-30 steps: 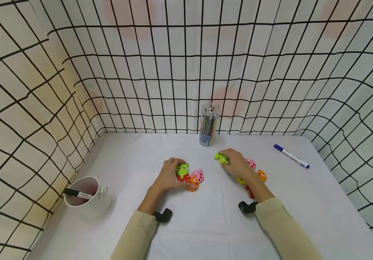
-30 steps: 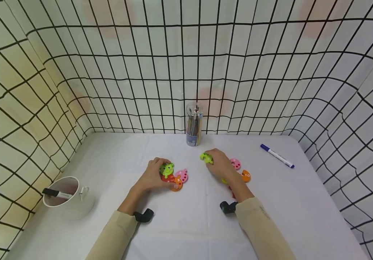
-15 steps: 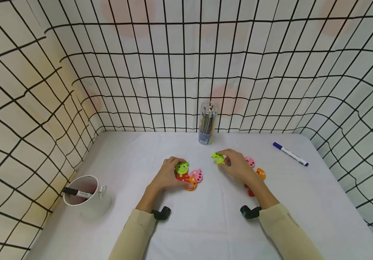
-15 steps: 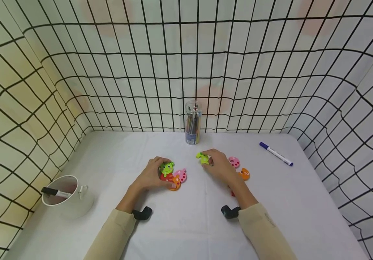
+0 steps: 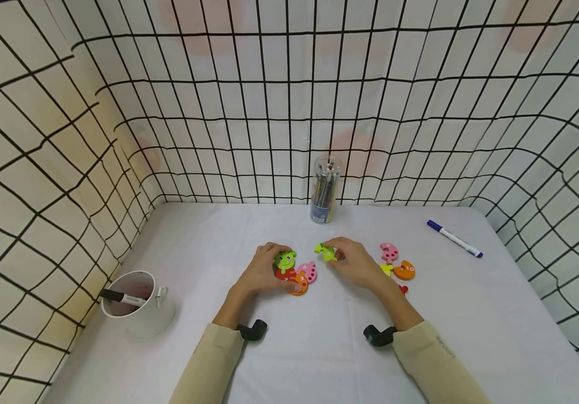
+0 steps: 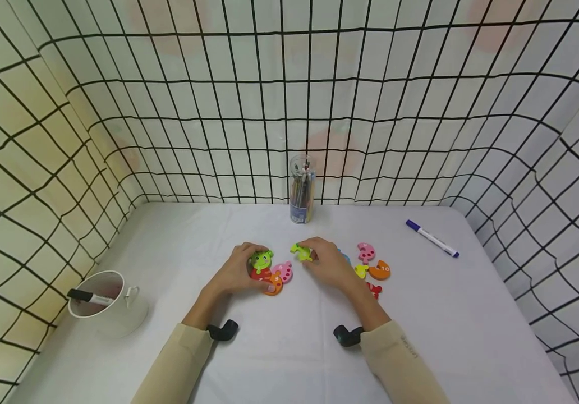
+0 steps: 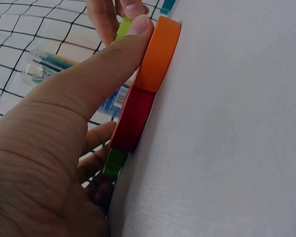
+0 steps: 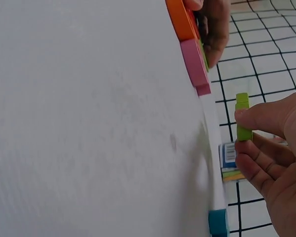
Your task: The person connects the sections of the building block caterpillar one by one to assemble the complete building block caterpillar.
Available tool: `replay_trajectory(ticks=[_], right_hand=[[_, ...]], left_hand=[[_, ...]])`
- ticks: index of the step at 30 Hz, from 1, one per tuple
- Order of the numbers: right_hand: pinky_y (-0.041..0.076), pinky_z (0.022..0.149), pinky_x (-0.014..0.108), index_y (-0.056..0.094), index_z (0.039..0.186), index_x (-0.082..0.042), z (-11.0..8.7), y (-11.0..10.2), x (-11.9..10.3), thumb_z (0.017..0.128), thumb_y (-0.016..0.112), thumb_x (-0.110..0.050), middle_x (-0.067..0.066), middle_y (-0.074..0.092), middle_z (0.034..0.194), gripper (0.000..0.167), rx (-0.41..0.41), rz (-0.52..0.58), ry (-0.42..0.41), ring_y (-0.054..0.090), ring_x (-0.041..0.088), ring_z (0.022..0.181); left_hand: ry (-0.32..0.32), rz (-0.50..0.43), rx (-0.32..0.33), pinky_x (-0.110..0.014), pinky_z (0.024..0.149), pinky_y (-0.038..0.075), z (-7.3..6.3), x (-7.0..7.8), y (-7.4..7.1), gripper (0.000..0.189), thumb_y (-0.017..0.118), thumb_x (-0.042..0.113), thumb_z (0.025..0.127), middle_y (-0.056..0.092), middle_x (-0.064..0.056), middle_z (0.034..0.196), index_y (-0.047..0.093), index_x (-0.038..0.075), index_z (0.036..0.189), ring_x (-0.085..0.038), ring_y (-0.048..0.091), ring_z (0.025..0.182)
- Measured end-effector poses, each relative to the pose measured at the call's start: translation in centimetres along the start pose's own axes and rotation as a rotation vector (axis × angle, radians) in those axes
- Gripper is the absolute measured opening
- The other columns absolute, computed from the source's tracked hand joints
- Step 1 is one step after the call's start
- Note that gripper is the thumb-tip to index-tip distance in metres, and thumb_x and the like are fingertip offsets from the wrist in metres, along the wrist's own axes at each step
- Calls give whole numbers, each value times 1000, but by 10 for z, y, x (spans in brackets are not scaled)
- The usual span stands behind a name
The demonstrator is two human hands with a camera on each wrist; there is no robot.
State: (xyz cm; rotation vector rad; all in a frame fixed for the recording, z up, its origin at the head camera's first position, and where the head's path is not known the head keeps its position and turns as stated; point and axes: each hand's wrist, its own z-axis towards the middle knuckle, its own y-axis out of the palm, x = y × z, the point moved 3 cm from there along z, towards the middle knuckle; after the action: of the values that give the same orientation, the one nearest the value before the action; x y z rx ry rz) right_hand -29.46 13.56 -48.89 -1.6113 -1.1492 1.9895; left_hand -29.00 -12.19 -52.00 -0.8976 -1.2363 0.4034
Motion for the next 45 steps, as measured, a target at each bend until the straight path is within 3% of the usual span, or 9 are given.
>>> replay_trajectory(ticks=[9, 15, 28, 38, 45], right_hand=[[53, 87, 33, 64, 140, -13, 4, 15, -8, 96, 72, -13, 6, 62, 142, 44, -26, -22, -46, 58, 17, 97], [51, 84, 31, 64, 139, -14, 3, 22, -10, 97, 72, -13, 3, 63, 137, 43, -60, -35, -49, 55, 15, 94], [50, 76, 28, 67, 135, -13, -1, 24, -12, 94, 74, -11, 3, 65, 127, 42, -84, -60, -36, 53, 14, 87], [50, 80, 30, 66, 136, -13, 1, 26, -13, 94, 73, -13, 4, 65, 131, 42, -72, -66, -42, 54, 15, 90], [54, 89, 38, 66, 134, -15, -8, 10, 1, 98, 70, -24, 3, 67, 118, 37, -24, -14, 9, 58, 20, 97]], left_hand=[[29, 10, -14, -50, 113, 45, 1, -1, 1, 90, 92, 57, 67, 54, -3, 141, 58, 23, 143, -26, 45, 134], [30, -4, -49, -55, 116, 41, 0, -2, 0, 88, 88, 57, 71, 49, -4, 150, 56, 26, 146, -27, 42, 141], [26, -3, -38, -55, 113, 44, 1, -1, -1, 86, 88, 56, 71, 51, -5, 146, 57, 25, 145, -27, 44, 137], [109, -12, -56, -55, 117, 38, 0, -1, 0, 91, 91, 54, 68, 49, -4, 152, 57, 24, 147, -28, 40, 144], [76, -3, -56, -54, 116, 40, 1, -2, 2, 92, 91, 58, 67, 51, -4, 149, 57, 25, 146, -27, 43, 141]])
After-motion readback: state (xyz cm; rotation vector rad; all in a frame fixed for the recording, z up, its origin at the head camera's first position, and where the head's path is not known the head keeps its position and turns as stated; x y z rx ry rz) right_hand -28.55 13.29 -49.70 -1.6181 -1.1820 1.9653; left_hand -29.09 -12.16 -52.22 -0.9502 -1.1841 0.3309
